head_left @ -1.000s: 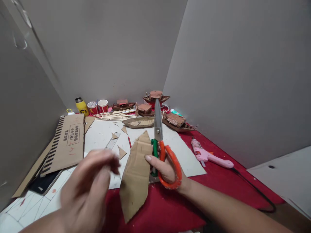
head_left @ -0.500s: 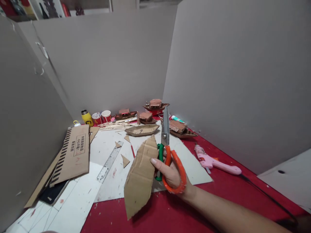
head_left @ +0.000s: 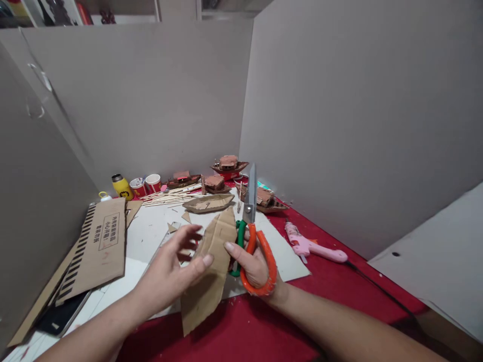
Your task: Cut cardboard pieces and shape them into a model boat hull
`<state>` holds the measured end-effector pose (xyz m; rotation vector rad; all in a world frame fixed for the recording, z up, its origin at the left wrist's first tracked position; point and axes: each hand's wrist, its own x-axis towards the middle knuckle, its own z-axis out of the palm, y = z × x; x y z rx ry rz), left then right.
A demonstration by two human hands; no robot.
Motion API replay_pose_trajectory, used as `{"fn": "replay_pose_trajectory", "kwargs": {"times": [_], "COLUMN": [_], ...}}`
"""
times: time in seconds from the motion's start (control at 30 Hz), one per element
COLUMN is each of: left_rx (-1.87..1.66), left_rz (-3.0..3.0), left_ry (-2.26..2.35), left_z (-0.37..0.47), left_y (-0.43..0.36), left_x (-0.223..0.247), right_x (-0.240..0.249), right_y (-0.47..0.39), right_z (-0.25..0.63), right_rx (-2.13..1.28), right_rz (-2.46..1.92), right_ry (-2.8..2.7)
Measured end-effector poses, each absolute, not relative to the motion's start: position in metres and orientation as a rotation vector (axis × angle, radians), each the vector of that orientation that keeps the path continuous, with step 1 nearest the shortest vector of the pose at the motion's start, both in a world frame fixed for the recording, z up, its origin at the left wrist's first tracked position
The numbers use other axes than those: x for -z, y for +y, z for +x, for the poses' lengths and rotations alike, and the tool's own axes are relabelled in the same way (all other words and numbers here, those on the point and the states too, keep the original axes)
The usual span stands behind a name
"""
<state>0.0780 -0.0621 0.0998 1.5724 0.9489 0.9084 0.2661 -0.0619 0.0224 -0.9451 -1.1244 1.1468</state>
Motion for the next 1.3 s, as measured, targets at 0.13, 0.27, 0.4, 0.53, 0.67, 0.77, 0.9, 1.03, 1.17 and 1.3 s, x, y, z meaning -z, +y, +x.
{"fn": "replay_pose_trajectory", "kwargs": {"times": [0.13,0.27,0.4,0.53,0.67,0.77,0.9,1.03,1.17,1.3], "left_rx": [-0.57,-0.339,-0.115,-0.052,-0.382,-0.751,-0.592,-0.832,-0.983,-1.175], "left_rz": [1.44,1.421,1.444,1.42,1.289,1.1,1.115,1.081,1.042,1.016], "left_ry": [0.763,0.791,0.774,0.748,0.86,0.845,0.72,0.613,0.743,0.817], "left_z": [0.079,0.061,0.051,0.046,0.034,0.03,0.056,0.097,0.104,0.083], "left_y": [-0.044,-0.034,-0.026,-0.016,0.006,0.017,0.001,-0.029,-0.032,-0.021], "left_x": [-0.092,-0.097,-0.107,-0.109,-0.1,-0.086,-0.068,-0.062,-0.074,-0.092], "right_x": [-0.024,-0.032,-0.041,-0.036,-0.03,-0.033,-0.036,-0.033,-0.03,-0.025], "right_y": [-0.06,-0.05,-0.046,-0.054,-0.055,-0.048,-0.043,-0.054,-0.063,-0.059], "right_z": [0.266,0.276,0.283,0.282,0.279,0.279,0.276,0.267,0.266,0.275], "right_rx": [-1.152,-1.11,-1.08,-1.332,-1.499,-1.277,-1.061,-1.143,-1.222,-1.226], "right_rz": [-0.898,-0.95,-0.985,-1.006,-0.953,-0.97,-0.971,-1.0,-0.977,-0.965], "right_ry": [-1.077,-0.988,-1.105,-1.293,-1.204,-0.982,-0.853,-0.975,-1.147,-1.218]}}
